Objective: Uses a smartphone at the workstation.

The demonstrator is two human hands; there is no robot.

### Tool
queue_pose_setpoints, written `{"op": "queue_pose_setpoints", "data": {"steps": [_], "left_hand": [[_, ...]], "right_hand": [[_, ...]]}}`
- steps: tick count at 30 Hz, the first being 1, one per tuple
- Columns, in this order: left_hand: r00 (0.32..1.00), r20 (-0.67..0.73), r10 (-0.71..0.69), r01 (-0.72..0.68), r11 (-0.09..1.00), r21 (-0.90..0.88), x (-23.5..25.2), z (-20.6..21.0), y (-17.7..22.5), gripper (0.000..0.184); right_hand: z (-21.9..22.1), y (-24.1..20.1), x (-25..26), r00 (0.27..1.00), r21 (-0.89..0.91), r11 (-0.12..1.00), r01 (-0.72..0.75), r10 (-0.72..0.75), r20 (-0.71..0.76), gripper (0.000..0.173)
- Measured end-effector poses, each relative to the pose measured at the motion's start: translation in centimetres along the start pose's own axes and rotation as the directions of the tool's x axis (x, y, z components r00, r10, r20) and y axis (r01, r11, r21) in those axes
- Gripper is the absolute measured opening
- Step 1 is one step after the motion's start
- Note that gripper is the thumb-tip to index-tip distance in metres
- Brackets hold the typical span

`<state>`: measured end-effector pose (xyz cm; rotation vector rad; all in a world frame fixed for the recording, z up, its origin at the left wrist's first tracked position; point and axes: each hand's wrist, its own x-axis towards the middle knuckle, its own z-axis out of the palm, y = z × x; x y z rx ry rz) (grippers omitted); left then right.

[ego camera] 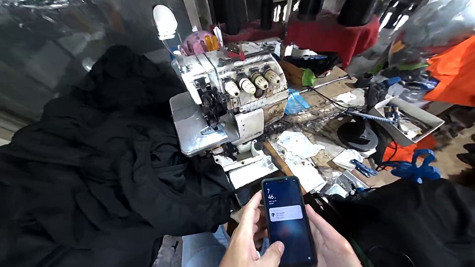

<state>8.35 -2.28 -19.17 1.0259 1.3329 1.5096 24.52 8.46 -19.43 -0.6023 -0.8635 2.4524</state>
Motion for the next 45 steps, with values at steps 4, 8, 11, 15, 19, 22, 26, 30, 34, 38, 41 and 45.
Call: {"op": "queue_pose_setpoints", "data": {"steps": [4,8,11,15,19,22,26,30,34,38,41,45], "left_hand": [[1.0,-0.009,-0.007,0.007,1.0,0.006,0.1,0.1,0.2,0.091],[1.0,-0.019,-0.012,0.012,1.0,0.011,0.0,0.3,0.4,0.091],[1.0,-0.012,-0.009,0.009,1.0,-0.008,-0.1,0.3,0.4,0.092],[1.0,-0.015,0.001,-0.001,1.0,-0.001,-0.1,0.4,0.2,0.093],[1.0,-0.012,-0.003,0.003,1.0,-0.008,-0.2,0.5,0.2,0.096],[0.998,-0.053,-0.02,0.022,0.999,0.03,0.0,0.7,0.2,0.093],[0.972,-0.231,0.037,-0.009,0.993,0.119,0.8,1.1,-0.2,0.044],[0.978,-0.209,0.011,0.005,0.997,0.076,1.0,0.5,0.2,0.042],[0.996,-0.08,0.026,-0.023,0.999,0.037,0.6,0.4,0.1,0.06],[0.998,-0.067,0.012,-0.009,0.999,0.047,0.3,0.9,-0.4,0.089],[0.994,-0.104,0.035,-0.03,0.998,0.055,0.4,1.2,-0.6,0.094],[0.986,-0.15,0.071,-0.062,0.996,0.065,0.7,1.6,-0.6,0.089]], "right_hand": [[-0.3,0.0,-0.1,1.0,-0.015,1.0,0.022,-0.021,0.01,0.056],[-0.4,0.1,0.0,0.999,-0.025,0.999,0.042,-0.041,0.031,0.054],[-0.5,0.0,0.0,0.999,-0.031,0.999,0.042,-0.041,0.032,0.055],[-0.6,0.1,0.1,0.998,-0.028,0.998,0.047,-0.046,0.034,0.054],[-0.4,0.0,0.1,0.999,-0.048,0.998,0.052,-0.051,0.02,0.052],[-0.7,0.1,0.0,0.998,-0.067,0.996,0.06,-0.06,0.015,0.054],[-0.8,0.2,0.1,0.999,-0.12,0.991,0.053,-0.054,-0.001,0.058],[-0.6,-0.2,0.4,0.995,-0.175,0.98,0.093,-0.088,0.036,0.059],[-0.5,-0.6,0.6,0.996,-0.21,0.973,0.091,-0.088,0.023,0.06],[-0.3,-0.7,0.9,0.995,-0.222,0.97,0.1,-0.095,0.035,0.059],[-0.1,-0.6,1.0,0.994,-0.224,0.969,0.107,-0.102,0.038,0.062],[0.1,-0.6,0.9,0.992,-0.243,0.962,0.127,-0.121,0.042,0.062]]}}
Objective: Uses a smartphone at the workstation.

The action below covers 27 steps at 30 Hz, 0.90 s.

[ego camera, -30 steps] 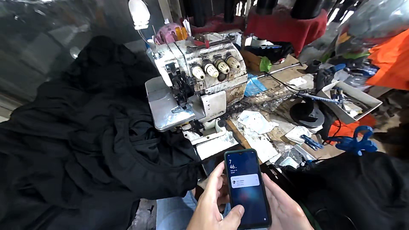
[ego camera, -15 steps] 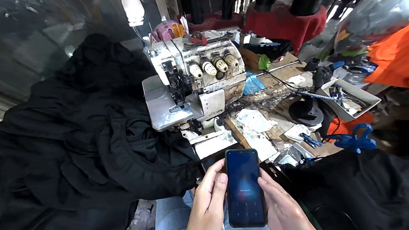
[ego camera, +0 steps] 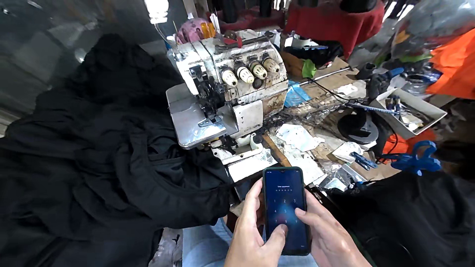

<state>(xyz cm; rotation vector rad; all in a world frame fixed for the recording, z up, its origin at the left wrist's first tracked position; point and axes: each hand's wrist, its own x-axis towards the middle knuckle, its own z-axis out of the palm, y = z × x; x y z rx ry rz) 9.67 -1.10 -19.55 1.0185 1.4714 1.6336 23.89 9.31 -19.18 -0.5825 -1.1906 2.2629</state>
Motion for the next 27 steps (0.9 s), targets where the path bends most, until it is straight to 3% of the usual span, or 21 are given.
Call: {"op": "queue_pose_setpoints", "data": {"steps": [4,6,11,19,23,27], "left_hand": [[0.997,-0.07,0.042,-0.047,0.996,-0.072,0.6,0.1,-0.2,0.063],[0.994,-0.1,0.046,-0.053,0.996,-0.07,0.7,0.3,-0.4,0.06],[0.998,-0.016,0.061,-0.061,0.998,-0.033,0.3,0.3,-0.3,0.073],[0.999,0.024,0.035,-0.035,0.999,-0.008,-0.1,0.1,-0.3,0.082],[0.999,0.037,0.037,-0.038,0.999,0.022,-0.1,0.2,-0.6,0.098],[0.999,0.013,0.045,-0.046,0.997,0.066,0.0,0.1,-0.8,0.1]], "right_hand": [[0.6,0.1,-0.3,0.999,-0.034,0.999,0.039,-0.04,-0.025,0.062],[1.0,0.4,-0.3,0.996,-0.073,0.995,0.066,-0.07,-0.057,0.061],[1.4,1.1,0.4,0.973,-0.168,0.981,0.092,-0.124,-0.194,0.049],[1.2,1.6,1.0,0.961,-0.15,0.983,0.106,-0.14,-0.24,0.044],[0.5,1.2,0.8,0.98,-0.109,0.99,0.086,-0.104,-0.172,0.049],[0.4,1.0,0.7,0.988,-0.09,0.992,0.09,-0.1,-0.115,0.051]]}}
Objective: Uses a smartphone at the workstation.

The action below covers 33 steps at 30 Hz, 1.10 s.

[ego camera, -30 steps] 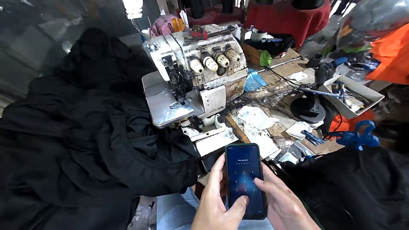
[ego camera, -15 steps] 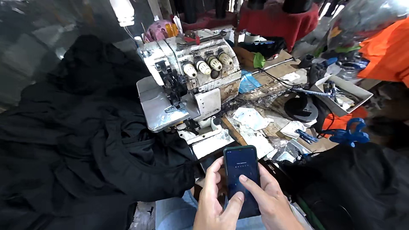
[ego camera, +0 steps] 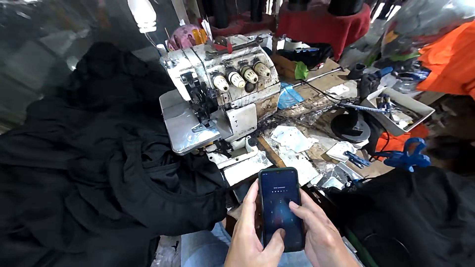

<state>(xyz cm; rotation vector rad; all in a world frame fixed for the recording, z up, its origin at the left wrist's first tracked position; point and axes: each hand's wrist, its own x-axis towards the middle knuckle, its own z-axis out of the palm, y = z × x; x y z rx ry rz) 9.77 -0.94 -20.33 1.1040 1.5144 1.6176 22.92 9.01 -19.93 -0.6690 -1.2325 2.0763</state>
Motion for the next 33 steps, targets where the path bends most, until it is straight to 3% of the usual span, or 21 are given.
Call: {"op": "queue_pose_setpoints", "data": {"steps": [18,26,33], "left_hand": [[0.998,-0.052,-0.017,0.015,0.999,-0.039,-0.1,-0.6,0.6,0.075],[0.996,-0.088,0.024,-0.022,0.999,0.031,-0.4,-1.0,0.7,0.049],[0.994,-0.1,0.046,-0.036,0.994,0.101,-0.3,-1.1,0.5,0.041]], "right_hand": [[-0.1,-0.6,-0.2,0.998,0.006,0.999,-0.035,0.035,-0.06,0.052],[-0.6,-0.8,0.0,0.996,0.013,0.999,-0.032,0.033,-0.086,0.051],[-0.9,-0.7,0.1,0.996,0.008,0.999,-0.037,0.038,-0.087,0.051]]}}
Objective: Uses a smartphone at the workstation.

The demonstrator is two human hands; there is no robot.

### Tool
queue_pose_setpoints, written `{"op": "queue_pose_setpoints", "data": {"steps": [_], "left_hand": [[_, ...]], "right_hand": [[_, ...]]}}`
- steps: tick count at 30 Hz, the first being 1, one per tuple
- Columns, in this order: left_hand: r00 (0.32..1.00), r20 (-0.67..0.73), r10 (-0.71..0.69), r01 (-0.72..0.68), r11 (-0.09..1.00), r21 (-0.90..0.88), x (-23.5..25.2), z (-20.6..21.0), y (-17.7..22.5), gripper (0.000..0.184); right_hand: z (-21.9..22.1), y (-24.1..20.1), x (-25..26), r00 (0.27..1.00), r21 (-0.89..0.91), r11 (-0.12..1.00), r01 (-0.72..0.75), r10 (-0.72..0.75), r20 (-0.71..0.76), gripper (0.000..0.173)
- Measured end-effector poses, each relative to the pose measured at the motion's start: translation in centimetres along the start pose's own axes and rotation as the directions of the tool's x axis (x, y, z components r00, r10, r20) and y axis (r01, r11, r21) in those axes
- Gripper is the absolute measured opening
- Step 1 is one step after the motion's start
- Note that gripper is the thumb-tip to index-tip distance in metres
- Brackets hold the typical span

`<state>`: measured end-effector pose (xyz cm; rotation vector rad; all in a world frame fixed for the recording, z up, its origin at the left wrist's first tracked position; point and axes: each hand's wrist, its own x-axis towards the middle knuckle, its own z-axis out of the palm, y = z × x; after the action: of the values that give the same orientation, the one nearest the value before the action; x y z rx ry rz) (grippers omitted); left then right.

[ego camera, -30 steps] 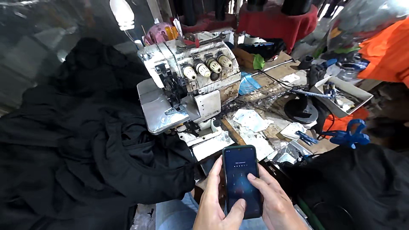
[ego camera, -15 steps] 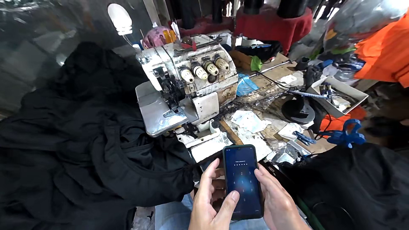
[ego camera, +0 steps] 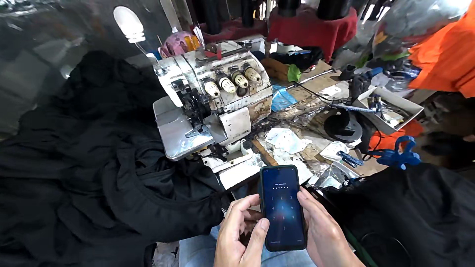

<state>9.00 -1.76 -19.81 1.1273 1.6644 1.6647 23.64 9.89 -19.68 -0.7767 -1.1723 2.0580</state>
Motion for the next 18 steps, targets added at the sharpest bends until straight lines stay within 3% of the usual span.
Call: {"op": "queue_pose_setpoints", "data": {"steps": [10,14,18], "left_hand": [[1.0,0.0,0.01,-0.01,0.999,0.036,-0.1,-0.1,-0.1,0.04],[0.994,0.009,0.11,-0.108,0.959,0.261,-0.3,0.0,-0.1,0.04],[0.963,0.142,0.229,-0.27,0.829,0.489,-0.5,1.2,0.9,0.041]], "right_hand": [[-0.1,0.2,0.1,1.0,-0.01,1.0,0.006,-0.006,0.012,0.051],[-0.2,0.4,0.1,1.0,0.002,1.0,0.002,-0.002,0.018,0.053],[-0.1,0.4,0.1,1.0,0.004,1.0,-0.017,0.017,0.024,0.055]]}}
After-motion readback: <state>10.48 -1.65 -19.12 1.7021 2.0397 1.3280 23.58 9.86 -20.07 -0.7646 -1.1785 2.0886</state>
